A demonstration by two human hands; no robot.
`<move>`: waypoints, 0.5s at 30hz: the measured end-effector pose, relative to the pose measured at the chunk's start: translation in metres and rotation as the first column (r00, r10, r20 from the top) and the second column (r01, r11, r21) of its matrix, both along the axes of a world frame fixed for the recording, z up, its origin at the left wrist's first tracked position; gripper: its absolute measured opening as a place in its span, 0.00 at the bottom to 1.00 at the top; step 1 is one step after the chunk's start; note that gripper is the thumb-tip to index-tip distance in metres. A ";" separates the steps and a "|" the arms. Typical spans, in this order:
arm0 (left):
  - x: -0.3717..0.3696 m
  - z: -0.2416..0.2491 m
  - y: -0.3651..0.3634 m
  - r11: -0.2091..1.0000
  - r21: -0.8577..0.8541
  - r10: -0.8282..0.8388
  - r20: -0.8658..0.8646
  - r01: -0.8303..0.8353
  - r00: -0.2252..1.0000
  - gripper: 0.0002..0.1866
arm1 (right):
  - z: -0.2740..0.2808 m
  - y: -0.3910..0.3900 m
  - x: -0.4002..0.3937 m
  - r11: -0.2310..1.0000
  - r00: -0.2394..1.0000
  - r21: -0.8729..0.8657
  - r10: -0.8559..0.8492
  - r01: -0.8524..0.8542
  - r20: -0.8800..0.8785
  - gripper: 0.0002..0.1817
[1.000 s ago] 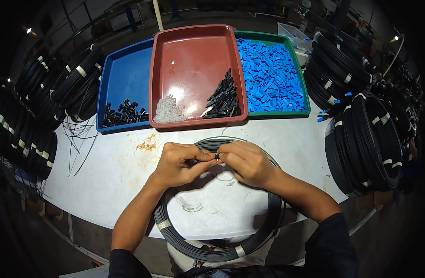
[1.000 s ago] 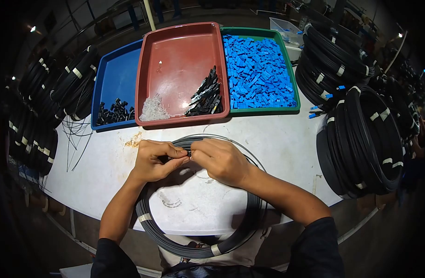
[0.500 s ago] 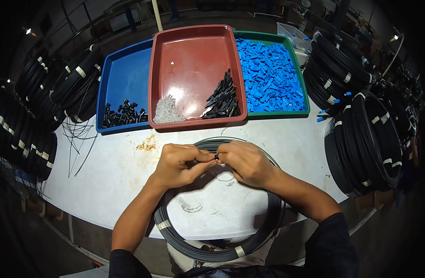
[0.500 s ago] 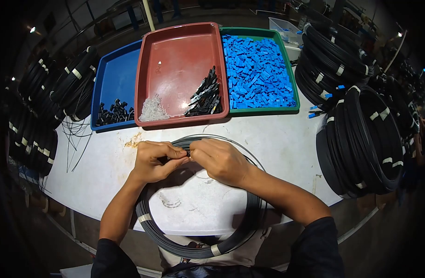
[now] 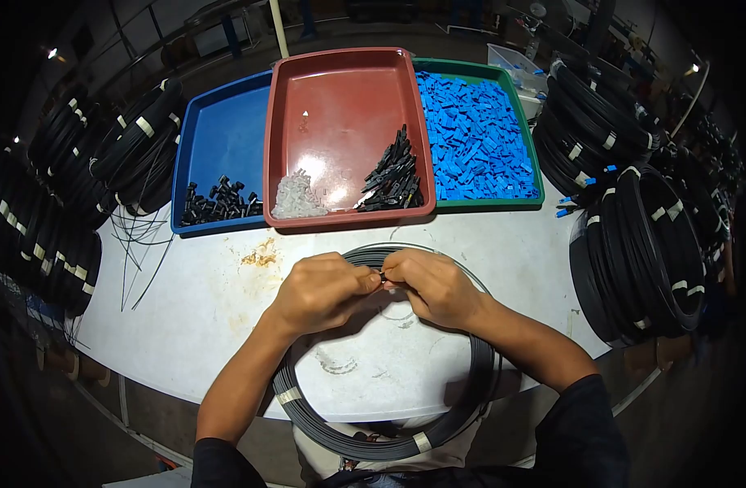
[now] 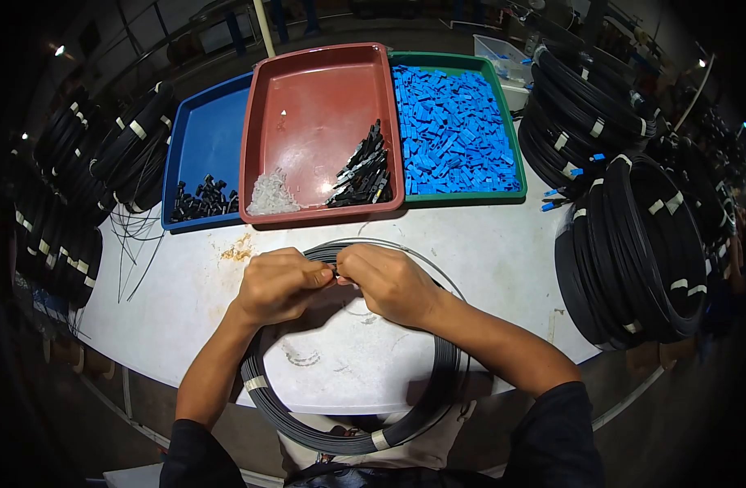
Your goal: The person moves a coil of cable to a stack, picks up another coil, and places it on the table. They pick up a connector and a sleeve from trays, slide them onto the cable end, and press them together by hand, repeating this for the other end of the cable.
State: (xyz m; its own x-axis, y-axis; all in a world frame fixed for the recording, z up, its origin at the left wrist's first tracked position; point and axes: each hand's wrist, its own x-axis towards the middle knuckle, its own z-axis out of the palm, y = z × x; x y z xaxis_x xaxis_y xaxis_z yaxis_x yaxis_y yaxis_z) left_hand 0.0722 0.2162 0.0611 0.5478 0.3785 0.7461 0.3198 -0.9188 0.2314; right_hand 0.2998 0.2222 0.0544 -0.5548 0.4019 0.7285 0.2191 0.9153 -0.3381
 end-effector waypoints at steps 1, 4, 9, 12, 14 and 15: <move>0.000 0.001 -0.002 1.000 -0.001 0.003 0.001 -0.003 1.000 0.08 | 0.002 -0.001 0.000 1.000 1.000 -0.001 0.003 -0.003 0.001 0.11; 0.000 0.006 -0.010 0.796 -0.606 0.100 0.109 -0.014 0.989 0.08 | 0.007 -0.005 0.001 0.980 0.998 0.195 -0.045 0.037 0.039 0.13; 0.004 0.001 -0.001 0.999 0.035 -0.028 -0.066 0.031 0.997 0.07 | -0.004 -0.003 0.002 0.988 1.000 -0.156 -0.006 0.002 -0.022 0.11; 0.007 0.006 -0.002 0.927 0.375 0.064 -0.142 -0.006 0.988 0.04 | -0.003 -0.001 0.001 0.970 0.997 -0.239 0.024 -0.040 -0.070 0.12; 0.005 0.007 0.000 0.962 0.275 0.034 -0.098 -0.005 0.995 0.05 | -0.002 0.000 0.001 0.972 0.998 -0.230 0.030 -0.043 -0.059 0.12; 0.004 0.006 0.000 0.986 0.169 0.006 -0.051 0.003 0.999 0.05 | 0.000 -0.002 0.000 0.989 0.999 -0.149 0.018 -0.023 -0.031 0.12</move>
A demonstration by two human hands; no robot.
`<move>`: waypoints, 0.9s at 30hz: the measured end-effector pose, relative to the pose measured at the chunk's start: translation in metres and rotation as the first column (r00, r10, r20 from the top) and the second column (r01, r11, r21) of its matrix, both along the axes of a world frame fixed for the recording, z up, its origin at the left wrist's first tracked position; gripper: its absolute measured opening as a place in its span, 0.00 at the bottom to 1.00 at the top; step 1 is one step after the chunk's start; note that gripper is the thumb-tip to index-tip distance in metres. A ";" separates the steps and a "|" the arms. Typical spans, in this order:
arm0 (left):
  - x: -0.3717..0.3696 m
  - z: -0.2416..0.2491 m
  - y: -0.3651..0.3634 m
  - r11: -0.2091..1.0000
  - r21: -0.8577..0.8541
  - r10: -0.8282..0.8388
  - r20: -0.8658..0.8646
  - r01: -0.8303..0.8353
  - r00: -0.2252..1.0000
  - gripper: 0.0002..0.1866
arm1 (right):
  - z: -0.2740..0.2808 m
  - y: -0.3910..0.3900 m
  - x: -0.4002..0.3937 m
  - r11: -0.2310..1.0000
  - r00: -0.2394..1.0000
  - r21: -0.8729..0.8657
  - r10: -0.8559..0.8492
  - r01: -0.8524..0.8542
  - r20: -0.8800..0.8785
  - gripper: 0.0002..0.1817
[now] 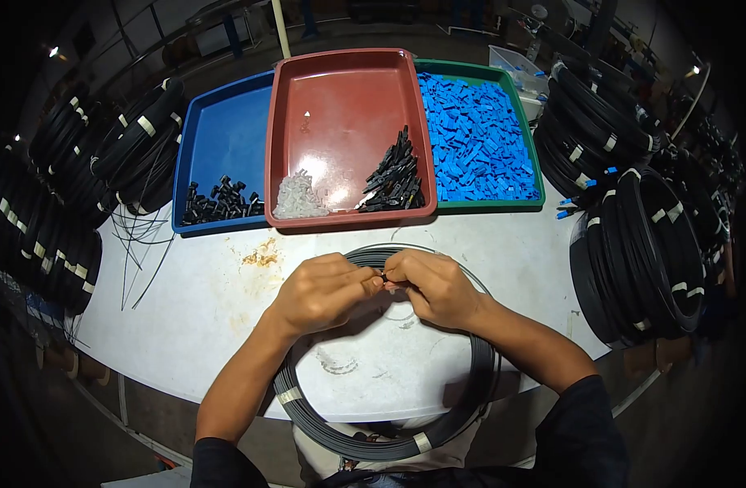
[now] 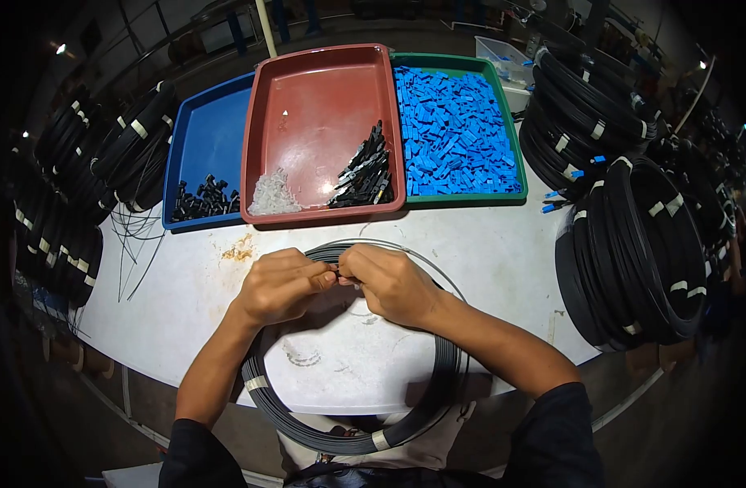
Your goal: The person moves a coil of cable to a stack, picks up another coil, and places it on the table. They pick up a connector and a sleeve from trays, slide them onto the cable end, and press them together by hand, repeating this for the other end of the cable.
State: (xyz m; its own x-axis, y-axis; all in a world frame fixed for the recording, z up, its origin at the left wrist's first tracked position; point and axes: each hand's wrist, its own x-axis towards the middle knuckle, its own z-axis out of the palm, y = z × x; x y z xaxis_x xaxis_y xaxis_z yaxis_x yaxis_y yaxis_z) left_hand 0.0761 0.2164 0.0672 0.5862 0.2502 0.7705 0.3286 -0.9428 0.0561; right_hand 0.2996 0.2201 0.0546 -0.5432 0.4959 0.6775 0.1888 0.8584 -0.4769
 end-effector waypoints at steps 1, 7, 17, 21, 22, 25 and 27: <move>-0.001 0.000 0.000 0.994 -0.108 -0.018 0.048 0.023 0.999 0.06 | 0.001 -0.001 -0.001 0.996 1.000 0.083 -0.017 0.015 0.023 0.13; -0.002 -0.003 -0.008 0.809 -0.584 0.069 0.209 0.068 0.975 0.07 | 0.007 -0.003 0.001 0.920 0.994 0.390 -0.067 0.027 0.088 0.12; 0.001 0.002 -0.003 0.986 0.168 0.022 -0.091 -0.006 0.996 0.05 | -0.003 0.002 0.003 0.997 0.998 -0.067 0.035 -0.038 -0.049 0.15; -0.003 -0.005 -0.001 1.000 -0.018 0.006 -0.014 -0.007 1.000 0.06 | -0.002 0.003 0.001 1.000 1.000 0.006 0.024 -0.024 -0.007 0.15; -0.003 -0.004 -0.001 0.993 -0.114 -0.005 0.029 0.008 1.000 0.07 | 0.000 0.002 -0.001 0.994 1.000 0.105 0.011 -0.009 -0.012 0.14; -0.003 -0.002 -0.003 0.942 -0.332 -0.007 0.107 0.043 0.994 0.08 | 0.005 0.000 -0.002 0.965 1.000 0.260 -0.022 0.021 0.002 0.13; -0.004 -0.002 -0.007 0.882 -0.469 0.026 0.153 0.050 0.988 0.08 | 0.006 0.000 -0.002 0.947 0.999 0.319 -0.038 0.029 0.022 0.13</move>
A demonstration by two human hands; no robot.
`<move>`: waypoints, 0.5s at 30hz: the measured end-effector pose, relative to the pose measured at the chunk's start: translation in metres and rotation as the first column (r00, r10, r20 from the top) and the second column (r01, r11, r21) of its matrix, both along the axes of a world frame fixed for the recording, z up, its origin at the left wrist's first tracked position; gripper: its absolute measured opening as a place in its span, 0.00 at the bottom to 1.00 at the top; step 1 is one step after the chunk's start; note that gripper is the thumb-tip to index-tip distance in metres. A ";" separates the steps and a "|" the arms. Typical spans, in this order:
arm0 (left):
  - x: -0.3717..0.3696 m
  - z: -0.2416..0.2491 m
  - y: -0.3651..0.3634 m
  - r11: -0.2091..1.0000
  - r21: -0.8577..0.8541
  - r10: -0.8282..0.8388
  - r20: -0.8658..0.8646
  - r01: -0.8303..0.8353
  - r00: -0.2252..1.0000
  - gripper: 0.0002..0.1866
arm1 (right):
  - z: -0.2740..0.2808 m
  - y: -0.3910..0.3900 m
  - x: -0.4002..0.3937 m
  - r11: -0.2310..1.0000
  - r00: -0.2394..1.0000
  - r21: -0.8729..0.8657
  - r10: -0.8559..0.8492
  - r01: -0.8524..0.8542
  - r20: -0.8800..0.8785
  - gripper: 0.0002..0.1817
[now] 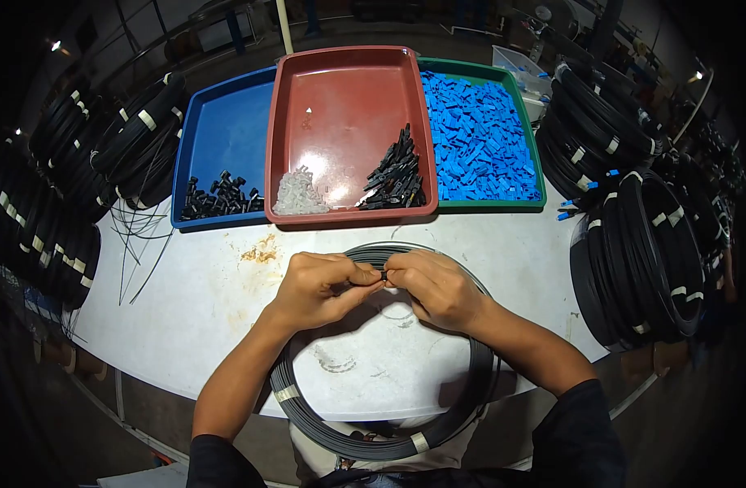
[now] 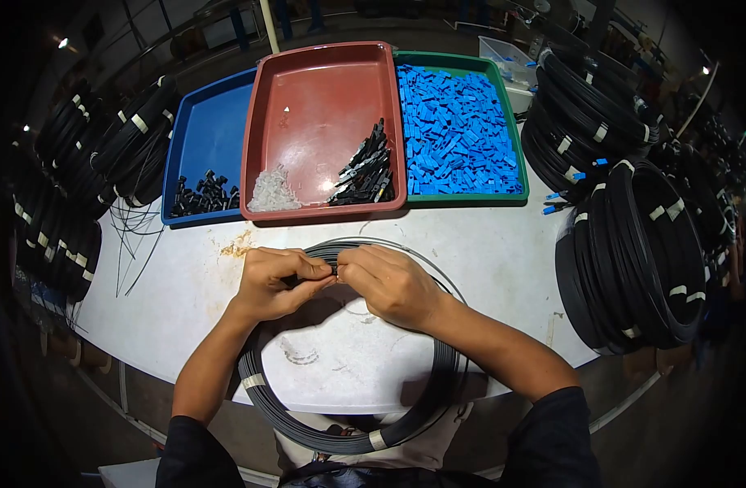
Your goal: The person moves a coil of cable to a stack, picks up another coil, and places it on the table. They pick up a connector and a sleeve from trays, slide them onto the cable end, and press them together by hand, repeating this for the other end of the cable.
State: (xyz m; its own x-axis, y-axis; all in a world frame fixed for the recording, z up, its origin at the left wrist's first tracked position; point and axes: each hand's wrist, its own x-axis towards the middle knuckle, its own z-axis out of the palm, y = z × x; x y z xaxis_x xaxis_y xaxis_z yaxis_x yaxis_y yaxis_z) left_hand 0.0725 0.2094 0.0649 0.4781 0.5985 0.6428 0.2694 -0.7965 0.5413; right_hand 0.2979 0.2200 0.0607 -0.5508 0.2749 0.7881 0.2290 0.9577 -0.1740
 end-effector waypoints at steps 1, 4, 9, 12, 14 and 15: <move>0.001 0.001 -0.002 0.994 -0.107 0.015 0.035 -0.011 0.999 0.08 | 0.000 -0.001 0.001 1.000 1.000 0.024 -0.013 0.012 0.013 0.12; 0.001 -0.003 0.000 0.989 -0.145 -0.007 0.049 0.014 0.999 0.07 | 0.000 -0.003 0.003 0.999 0.999 0.026 -0.024 0.023 0.039 0.12; 0.002 0.000 0.004 0.945 0.323 0.007 -0.172 0.050 0.985 0.06 | -0.006 -0.002 0.004 0.982 1.000 -0.188 0.016 -0.019 -0.019 0.13; 0.005 0.003 0.004 0.755 0.653 0.110 -0.223 0.065 0.968 0.07 | -0.008 -0.001 0.003 0.932 0.994 -0.355 0.030 -0.066 -0.107 0.15; 0.005 0.004 0.004 0.762 0.644 0.113 -0.231 0.064 0.966 0.06 | -0.010 0.002 0.004 0.892 0.991 -0.441 0.048 -0.099 -0.126 0.14; 0.004 0.004 0.004 0.769 0.636 0.114 -0.238 0.066 0.964 0.06 | -0.010 0.003 0.003 0.892 0.991 -0.440 0.050 -0.101 -0.124 0.14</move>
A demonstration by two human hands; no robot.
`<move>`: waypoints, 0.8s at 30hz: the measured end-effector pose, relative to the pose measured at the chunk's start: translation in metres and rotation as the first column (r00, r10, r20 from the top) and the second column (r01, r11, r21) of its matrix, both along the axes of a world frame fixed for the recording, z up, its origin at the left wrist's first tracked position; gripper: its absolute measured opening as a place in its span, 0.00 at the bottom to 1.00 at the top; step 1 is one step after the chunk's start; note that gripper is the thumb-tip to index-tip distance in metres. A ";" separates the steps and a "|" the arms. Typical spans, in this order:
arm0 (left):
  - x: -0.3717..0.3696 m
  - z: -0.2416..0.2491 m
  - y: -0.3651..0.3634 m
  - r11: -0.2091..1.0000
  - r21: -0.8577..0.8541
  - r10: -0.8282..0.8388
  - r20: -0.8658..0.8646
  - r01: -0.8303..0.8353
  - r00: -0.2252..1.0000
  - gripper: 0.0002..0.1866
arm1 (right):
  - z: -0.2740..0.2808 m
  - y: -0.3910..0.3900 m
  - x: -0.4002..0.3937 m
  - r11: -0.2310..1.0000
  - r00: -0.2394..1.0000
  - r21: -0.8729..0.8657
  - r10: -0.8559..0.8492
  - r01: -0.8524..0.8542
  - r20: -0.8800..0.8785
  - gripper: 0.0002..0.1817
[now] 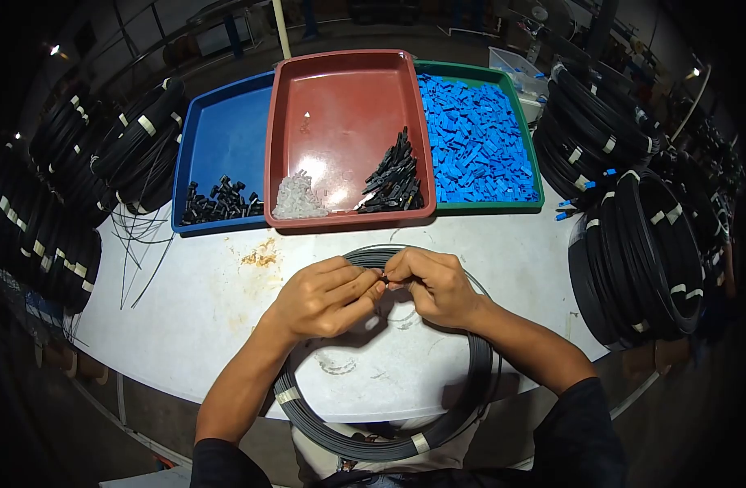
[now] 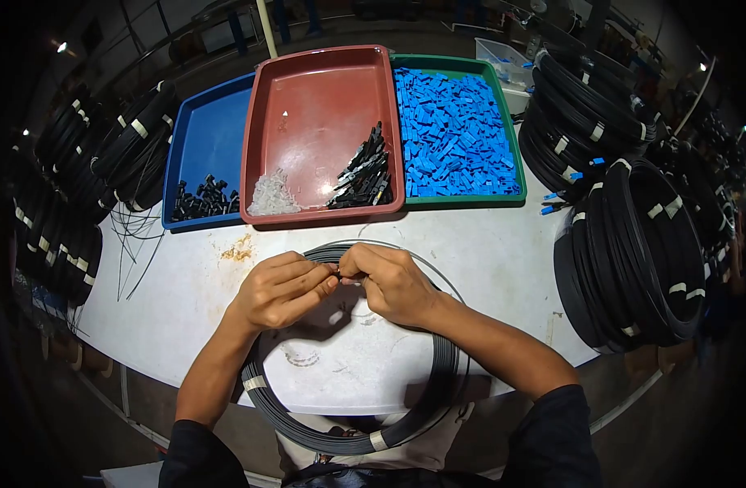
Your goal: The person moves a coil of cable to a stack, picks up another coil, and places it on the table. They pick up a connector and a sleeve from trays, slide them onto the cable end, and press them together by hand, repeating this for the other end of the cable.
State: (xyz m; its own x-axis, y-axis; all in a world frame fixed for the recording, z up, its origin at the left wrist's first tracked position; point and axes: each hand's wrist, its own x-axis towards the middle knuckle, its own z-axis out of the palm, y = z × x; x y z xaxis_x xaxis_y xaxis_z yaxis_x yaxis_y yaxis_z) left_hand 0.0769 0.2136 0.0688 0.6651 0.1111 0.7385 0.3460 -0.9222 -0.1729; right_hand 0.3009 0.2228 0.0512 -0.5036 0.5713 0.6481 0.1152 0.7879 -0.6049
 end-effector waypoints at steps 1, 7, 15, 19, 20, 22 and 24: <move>-0.001 -0.001 0.001 1.000 0.001 0.002 0.002 -0.002 1.000 0.06 | 0.001 0.000 -0.001 1.000 1.000 0.025 -0.008 0.008 0.009 0.13; -0.006 -0.005 0.000 0.825 -0.560 0.043 0.203 0.080 0.978 0.09 | 0.005 -0.002 -0.002 0.931 0.993 0.359 -0.098 0.067 0.068 0.09; -0.003 -0.006 -0.003 0.731 -0.664 0.028 0.260 0.157 0.965 0.06 | 0.009 -0.007 0.001 0.844 0.983 0.534 -0.134 0.047 0.125 0.08; 0.001 -0.002 -0.001 0.999 -0.043 0.001 -0.012 -0.001 1.000 0.05 | -0.001 -0.003 0.001 0.992 0.999 0.120 -0.035 0.032 0.027 0.12; 0.001 -0.002 -0.002 1.000 0.014 0.008 -0.008 -0.008 1.000 0.04 | -0.001 -0.002 0.001 0.999 1.000 0.048 -0.003 0.003 -0.002 0.13; -0.002 -0.003 -0.001 0.999 -0.037 0.014 -0.007 -0.014 1.000 0.05 | 0.000 -0.001 0.000 0.998 1.000 0.062 -0.009 0.008 0.021 0.13; -0.003 -0.006 0.000 0.988 -0.153 0.020 0.020 -0.017 1.000 0.05 | 0.000 -0.001 0.000 0.997 0.999 0.076 -0.017 0.014 0.047 0.13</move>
State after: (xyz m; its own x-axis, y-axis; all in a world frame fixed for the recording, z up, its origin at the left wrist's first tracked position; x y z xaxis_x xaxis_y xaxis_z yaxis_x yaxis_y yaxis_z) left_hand 0.0736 0.2135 0.0632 0.6463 0.2359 0.7257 0.3653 -0.9306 -0.0229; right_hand 0.3012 0.2221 0.0513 -0.5263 0.5295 0.6653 0.1549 0.8290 -0.5373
